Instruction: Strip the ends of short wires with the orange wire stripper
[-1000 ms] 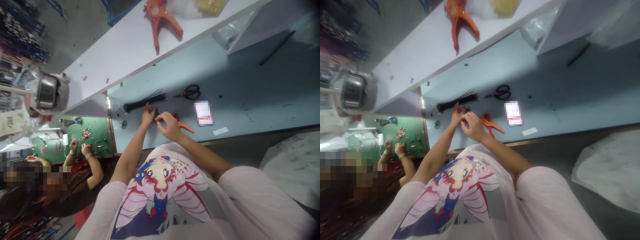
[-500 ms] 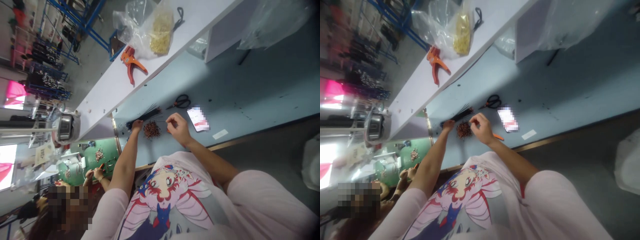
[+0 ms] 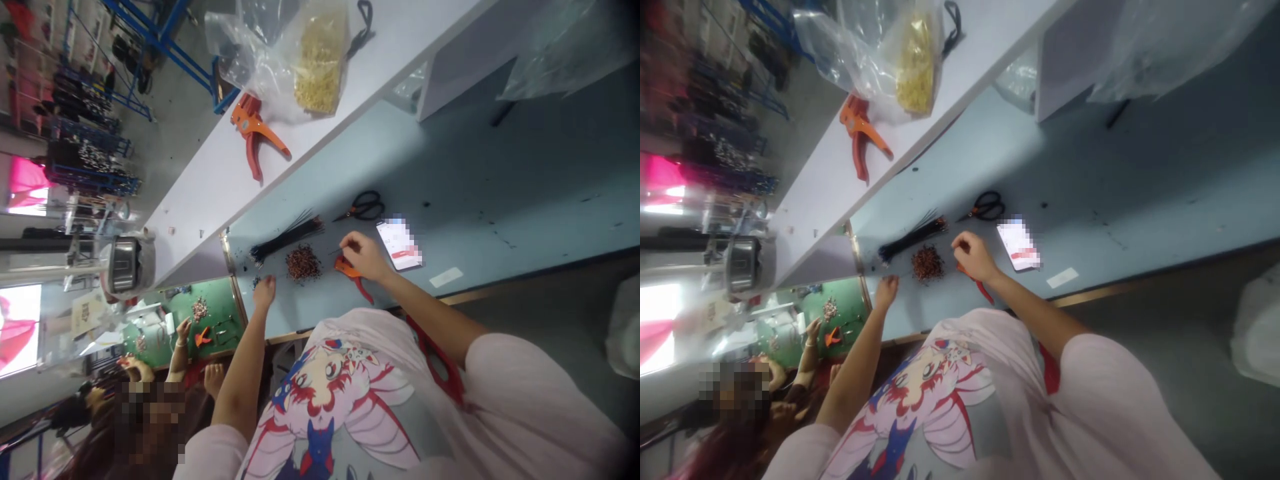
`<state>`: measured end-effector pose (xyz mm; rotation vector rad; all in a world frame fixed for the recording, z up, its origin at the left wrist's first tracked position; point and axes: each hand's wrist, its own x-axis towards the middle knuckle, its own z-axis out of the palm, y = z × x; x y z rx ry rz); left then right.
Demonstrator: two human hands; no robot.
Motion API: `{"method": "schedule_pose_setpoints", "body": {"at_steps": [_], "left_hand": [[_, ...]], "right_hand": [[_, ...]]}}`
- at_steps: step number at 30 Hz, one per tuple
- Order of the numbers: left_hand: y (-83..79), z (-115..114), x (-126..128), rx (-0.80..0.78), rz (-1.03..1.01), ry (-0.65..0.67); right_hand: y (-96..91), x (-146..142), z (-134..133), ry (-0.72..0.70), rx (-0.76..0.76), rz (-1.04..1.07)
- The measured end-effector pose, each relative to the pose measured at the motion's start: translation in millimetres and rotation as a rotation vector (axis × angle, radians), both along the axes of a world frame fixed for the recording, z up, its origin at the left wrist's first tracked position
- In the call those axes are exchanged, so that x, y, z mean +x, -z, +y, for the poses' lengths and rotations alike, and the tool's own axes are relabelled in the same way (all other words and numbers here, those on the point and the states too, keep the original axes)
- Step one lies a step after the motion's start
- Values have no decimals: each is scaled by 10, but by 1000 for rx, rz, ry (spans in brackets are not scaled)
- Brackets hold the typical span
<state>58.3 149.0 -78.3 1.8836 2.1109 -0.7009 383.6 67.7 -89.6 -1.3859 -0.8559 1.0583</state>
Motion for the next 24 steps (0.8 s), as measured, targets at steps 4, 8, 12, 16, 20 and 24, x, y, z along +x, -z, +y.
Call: {"method": "schedule_pose_setpoints", "body": {"at_steps": [4, 8, 12, 16, 20, 24], "left_hand": [[-129, -714, -349, -93, 126, -120], [-7, -1194, -162, -78, -45, 26], [269, -1303, 243, -1, -317, 82], [391, -1389, 386, -14, -352, -20], [308, -1629, 340, 47, -329, -96], [182, -1829, 349, 85, -302, -143]], "right_hand": [[300, -567, 18, -349, -99, -162], [486, -1203, -140, -582, -100, -197], [548, -1499, -296, -740, -79, -274], [572, -1394, -158, -801, -41, -435], [652, -1131, 301, -767, -40, -676], [806, -955, 779, -748, -77, -872]]}}
